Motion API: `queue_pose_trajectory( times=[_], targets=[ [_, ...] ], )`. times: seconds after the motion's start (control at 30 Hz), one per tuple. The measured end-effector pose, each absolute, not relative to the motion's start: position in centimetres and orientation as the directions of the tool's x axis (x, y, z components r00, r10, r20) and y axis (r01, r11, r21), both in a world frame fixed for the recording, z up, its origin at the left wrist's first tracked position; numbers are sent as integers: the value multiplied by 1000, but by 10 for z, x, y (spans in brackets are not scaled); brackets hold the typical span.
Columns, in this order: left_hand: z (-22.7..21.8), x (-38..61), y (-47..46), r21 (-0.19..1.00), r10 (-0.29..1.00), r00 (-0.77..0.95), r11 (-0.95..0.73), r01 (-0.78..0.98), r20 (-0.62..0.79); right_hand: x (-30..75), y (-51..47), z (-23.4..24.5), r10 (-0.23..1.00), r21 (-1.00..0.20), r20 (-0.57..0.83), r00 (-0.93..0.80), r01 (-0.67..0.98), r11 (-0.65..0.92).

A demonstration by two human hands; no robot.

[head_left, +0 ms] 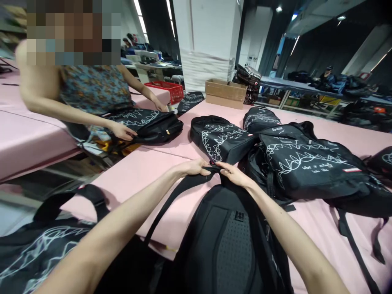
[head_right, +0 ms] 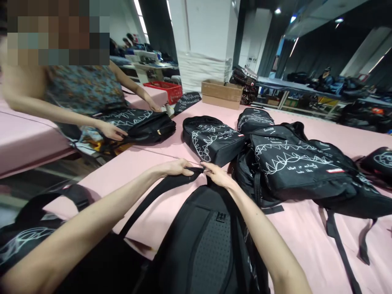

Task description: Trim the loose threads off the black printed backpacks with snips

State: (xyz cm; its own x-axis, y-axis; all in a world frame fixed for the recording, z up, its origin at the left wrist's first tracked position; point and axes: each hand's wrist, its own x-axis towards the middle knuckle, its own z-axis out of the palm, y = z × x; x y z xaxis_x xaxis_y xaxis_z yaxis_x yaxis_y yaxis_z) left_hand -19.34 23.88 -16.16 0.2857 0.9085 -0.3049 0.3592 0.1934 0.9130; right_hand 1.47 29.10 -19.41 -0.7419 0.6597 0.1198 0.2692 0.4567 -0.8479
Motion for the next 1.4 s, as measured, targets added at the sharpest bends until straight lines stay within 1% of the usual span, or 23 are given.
queue_pose_trajectory(
  times=[0.03,0.1,0.13,0.2,0.27,0.33,0.43,0.5,0.57,0.67,0.73,0.8,0.83,0.87,0.9,0.93,0.97,1.03,1.1,1.17,1.23,1.3,1.4],
  targets=[
    [-160,-195,235,909,874,334,234,346,-352,7,290,-196,610,-873,108,-785,218,436],
    [-161,-201,222,899,783,448,332,285,-431,0,289,-200,555,-909,51,-830,192,371],
    [-163,-206,213,897,749,494,373,237,-442,2,290,-203,540,-925,22,-841,188,330],
    [-171,-218,186,901,729,540,403,158,-421,11,293,-206,541,-962,-20,-841,164,220],
    [-181,-233,152,917,752,537,380,121,-382,22,296,-207,584,-986,-37,-811,125,111],
    [-190,-246,114,920,775,504,374,120,-381,30,297,-207,622,-991,-47,-781,115,69],
    [-197,-253,68,888,796,416,455,69,-440,31,294,-206,629,-985,-85,-772,162,65],
    [-199,-248,50,867,812,363,497,-21,-457,28,291,-205,646,-981,-89,-758,180,77],
    [-199,-241,43,855,834,338,501,-132,-436,27,288,-203,683,-977,-80,-726,194,91],
    [-197,-226,40,832,874,293,469,-295,-389,32,280,-194,753,-958,-49,-656,243,150],
    [-196,-216,37,812,894,244,445,-377,-376,39,266,-188,833,-940,25,-553,271,208],
    [-195,-206,32,779,898,216,441,-447,-384,46,240,-184,929,-935,147,-340,259,243],
    [-194,-201,30,756,896,214,444,-481,-390,48,222,-184,956,-940,193,-219,238,244],
    [-192,-195,28,731,895,215,444,-519,-391,49,201,-185,969,-949,208,-132,211,232],
    [-191,-190,26,705,896,218,439,-556,-386,49,178,-186,978,-962,187,-95,181,202],
    [-189,-184,24,681,898,226,435,-589,-378,47,154,-188,983,-975,131,-128,163,151],
    [-187,-178,22,662,900,235,431,-613,-368,44,131,-190,977,-985,40,-208,156,74],
    [-183,-166,18,641,903,263,427,-638,-340,34,92,-192,933,-989,-128,-335,107,-98],
    [-178,-155,13,635,911,271,411,-654,-310,24,68,-190,910,-977,-189,-369,-25,-213],
    [-174,-145,7,634,925,254,379,-674,-283,18,59,-184,925,-958,-183,-332,-153,-244],
    [-171,-137,0,651,934,252,358,-669,-254,18,58,-175,943,-947,-176,-283,-212,-240],
    [-170,-133,-9,700,927,288,372,-609,-241,23,61,-168,951,-943,-181,-252,-232,-241],
    [-171,-129,-26,795,906,330,398,-457,-265,33,64,-162,955,-930,-195,-225,-267,-253]
  ],
)
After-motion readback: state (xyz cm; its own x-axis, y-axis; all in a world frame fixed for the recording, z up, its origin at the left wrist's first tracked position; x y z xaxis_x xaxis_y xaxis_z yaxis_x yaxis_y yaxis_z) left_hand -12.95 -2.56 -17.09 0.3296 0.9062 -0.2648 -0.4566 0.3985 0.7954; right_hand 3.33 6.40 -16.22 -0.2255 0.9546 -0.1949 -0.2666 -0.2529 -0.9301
